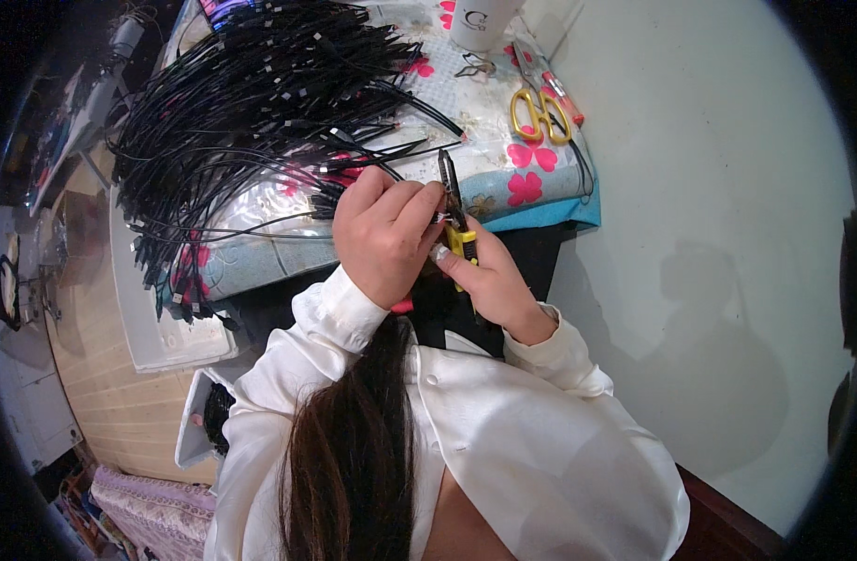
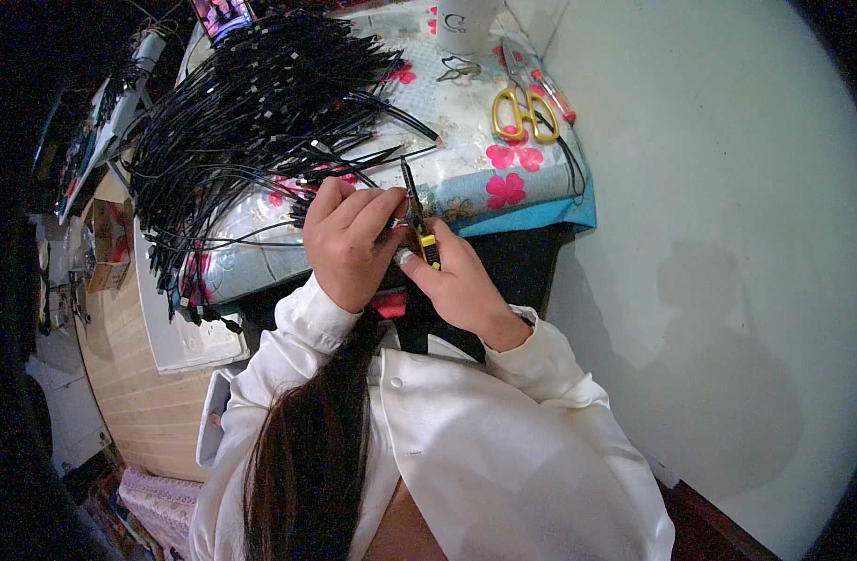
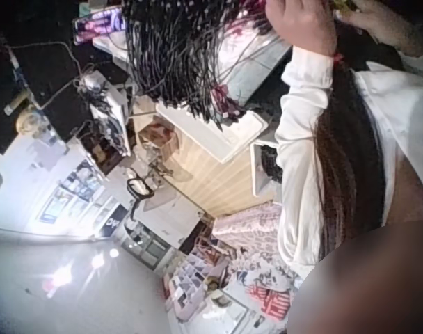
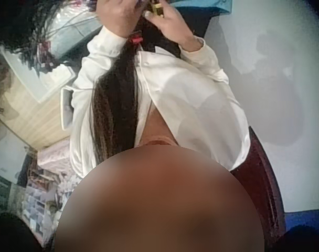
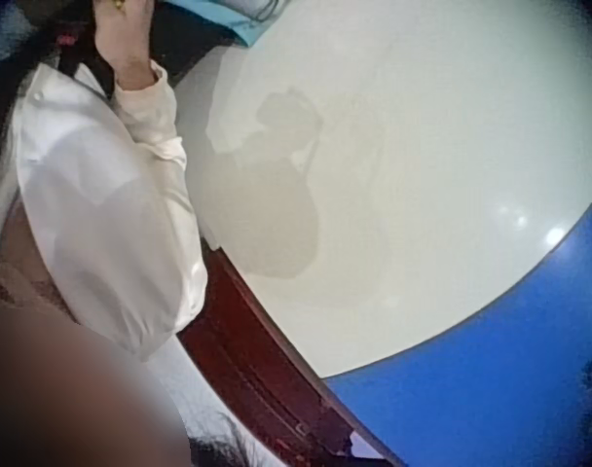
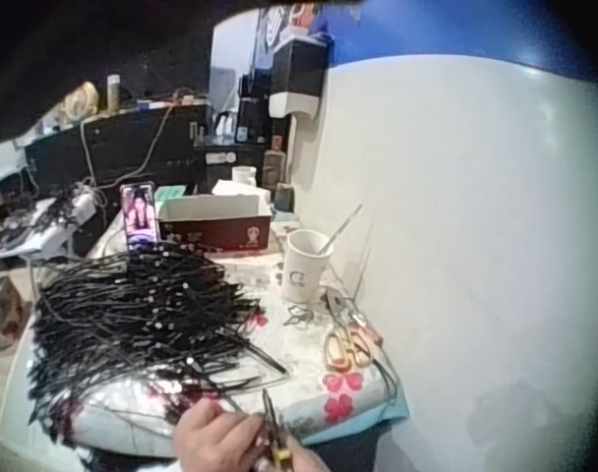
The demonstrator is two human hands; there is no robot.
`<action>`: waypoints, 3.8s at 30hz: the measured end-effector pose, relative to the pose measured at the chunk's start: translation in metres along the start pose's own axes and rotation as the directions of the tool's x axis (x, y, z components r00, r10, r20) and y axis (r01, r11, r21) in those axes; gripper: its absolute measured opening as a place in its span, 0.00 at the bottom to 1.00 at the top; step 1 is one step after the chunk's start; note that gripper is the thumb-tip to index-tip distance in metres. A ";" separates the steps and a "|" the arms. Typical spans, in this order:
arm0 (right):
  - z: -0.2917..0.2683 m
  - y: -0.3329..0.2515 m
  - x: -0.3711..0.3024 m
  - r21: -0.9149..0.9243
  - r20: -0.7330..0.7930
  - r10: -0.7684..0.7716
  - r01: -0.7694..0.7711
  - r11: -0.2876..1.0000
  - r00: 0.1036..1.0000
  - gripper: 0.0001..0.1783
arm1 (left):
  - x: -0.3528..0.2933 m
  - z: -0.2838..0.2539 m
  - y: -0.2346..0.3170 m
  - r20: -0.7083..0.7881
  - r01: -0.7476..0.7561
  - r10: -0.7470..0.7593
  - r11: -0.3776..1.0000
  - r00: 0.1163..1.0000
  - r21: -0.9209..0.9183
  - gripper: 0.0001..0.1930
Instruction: The person uses yellow-handled pliers to strip and trim the ends of black cables. They repeatedly pick cables from a pile on the table, cut the ends, and place the processed cables into a white bin. The person also uses scissors to cut the cables.
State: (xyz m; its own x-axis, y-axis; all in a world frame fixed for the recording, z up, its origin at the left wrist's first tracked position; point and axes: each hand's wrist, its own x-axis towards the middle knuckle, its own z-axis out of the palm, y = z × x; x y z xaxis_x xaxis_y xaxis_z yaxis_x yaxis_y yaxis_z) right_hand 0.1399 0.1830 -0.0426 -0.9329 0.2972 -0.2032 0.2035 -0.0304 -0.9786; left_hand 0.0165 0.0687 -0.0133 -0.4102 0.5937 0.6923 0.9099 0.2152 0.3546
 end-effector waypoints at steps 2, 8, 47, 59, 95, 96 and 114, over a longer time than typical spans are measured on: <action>0.000 -0.001 -0.001 0.007 -0.006 0.037 -0.037 0.999 0.999 0.21 | -0.001 0.000 -0.001 0.006 0.007 -0.007 1.000 1.000 -0.020 0.21; -0.005 -0.006 -0.001 0.085 0.035 0.121 -0.124 0.989 0.992 0.17 | 0.001 -0.002 -0.001 -0.013 0.027 -0.028 0.993 1.000 -0.111 0.19; 0.004 -0.023 -0.003 0.221 0.128 -0.059 0.030 0.975 0.990 0.23 | 0.001 -0.028 -0.016 0.085 0.114 -0.095 0.957 0.992 -0.267 0.16; 0.008 -0.020 -0.006 0.012 0.144 -0.151 0.151 0.988 0.978 0.26 | -0.007 -0.026 -0.010 -0.001 -0.022 0.022 0.998 1.000 -0.060 0.22; -0.009 -0.015 -0.009 0.232 0.014 0.152 -0.151 0.961 0.988 0.18 | 0.002 -0.010 -0.030 0.193 0.029 -0.022 0.999 0.981 -0.032 0.08; -0.007 -0.014 -0.008 0.206 0.025 0.126 -0.128 0.970 0.992 0.18 | 0.002 -0.011 -0.029 0.186 0.042 -0.028 0.996 0.982 -0.073 0.09; 0.014 -0.020 -0.010 0.215 0.092 0.069 -0.087 0.973 0.993 0.22 | -0.005 -0.016 -0.023 0.167 0.094 -0.076 0.990 0.983 -0.101 0.17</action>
State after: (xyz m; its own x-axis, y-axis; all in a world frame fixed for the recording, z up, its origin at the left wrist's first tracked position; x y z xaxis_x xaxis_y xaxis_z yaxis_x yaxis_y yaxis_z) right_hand 0.1411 0.1674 -0.0214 -0.9400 0.2058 -0.2722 0.2156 -0.2602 -0.9412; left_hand -0.0030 0.0484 -0.0150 -0.4621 0.6967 0.5487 0.8566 0.1904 0.4796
